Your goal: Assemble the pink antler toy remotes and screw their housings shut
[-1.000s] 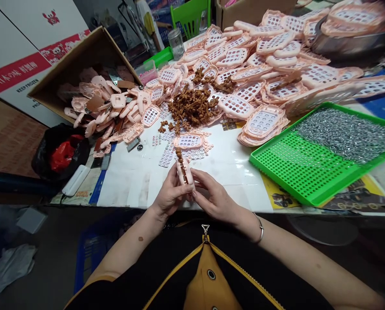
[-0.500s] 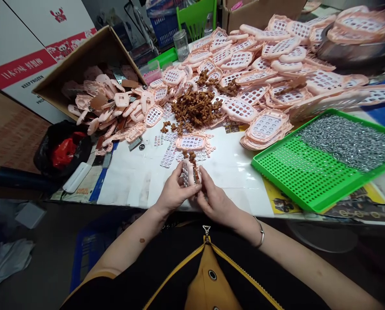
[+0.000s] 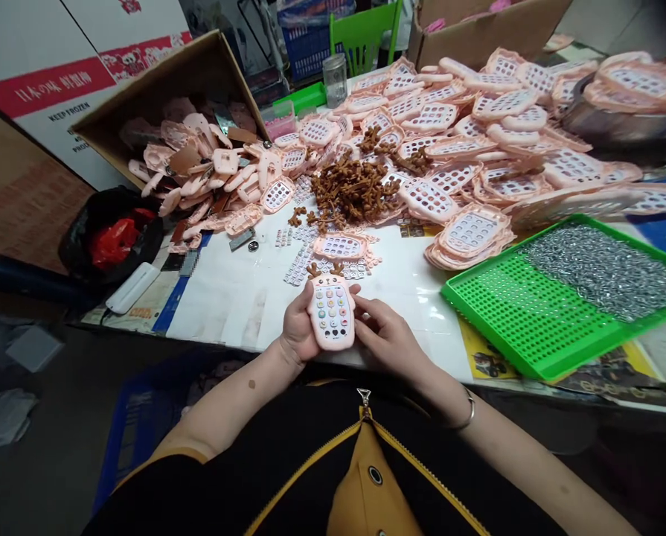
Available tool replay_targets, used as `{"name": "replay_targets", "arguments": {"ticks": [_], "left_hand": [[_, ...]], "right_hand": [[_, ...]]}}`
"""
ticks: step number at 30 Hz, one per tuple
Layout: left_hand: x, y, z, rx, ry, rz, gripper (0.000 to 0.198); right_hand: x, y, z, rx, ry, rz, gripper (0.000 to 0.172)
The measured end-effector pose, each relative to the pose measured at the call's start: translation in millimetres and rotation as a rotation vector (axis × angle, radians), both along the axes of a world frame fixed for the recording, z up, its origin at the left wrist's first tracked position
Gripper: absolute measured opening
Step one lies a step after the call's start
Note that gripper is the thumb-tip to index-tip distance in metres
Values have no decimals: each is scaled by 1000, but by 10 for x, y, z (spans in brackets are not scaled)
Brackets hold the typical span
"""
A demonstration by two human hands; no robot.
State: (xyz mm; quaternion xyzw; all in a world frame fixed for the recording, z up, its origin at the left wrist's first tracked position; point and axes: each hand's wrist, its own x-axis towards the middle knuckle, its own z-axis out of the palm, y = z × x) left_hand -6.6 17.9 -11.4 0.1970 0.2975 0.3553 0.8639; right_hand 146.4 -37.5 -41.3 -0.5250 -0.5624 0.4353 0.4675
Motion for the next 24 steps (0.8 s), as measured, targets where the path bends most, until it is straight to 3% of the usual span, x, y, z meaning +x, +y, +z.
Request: {"name": "replay_targets", "arguments": {"ticks": [4,8,13,15,19,24], "left_hand": [[69,2,26,-87,7,83,58],[113,24,26,-103,14,140,67],[110,45,20,-74,13,227,74],[102,46,11,-56,14,211,78],[86,35,-38,36,82,170,79],[58,4,-79,190,175,185,83]], "right_hand": [[101,12,76,60,-234,-59,34],[153,23,128,-7,-214,3,37],[128,8,134,35,-131,-51,35],[99,10,129,18,-126,3,42],[-1,37,164,-18,-331,114,81],[-125,54,294,-142,-407,155,80]]}}
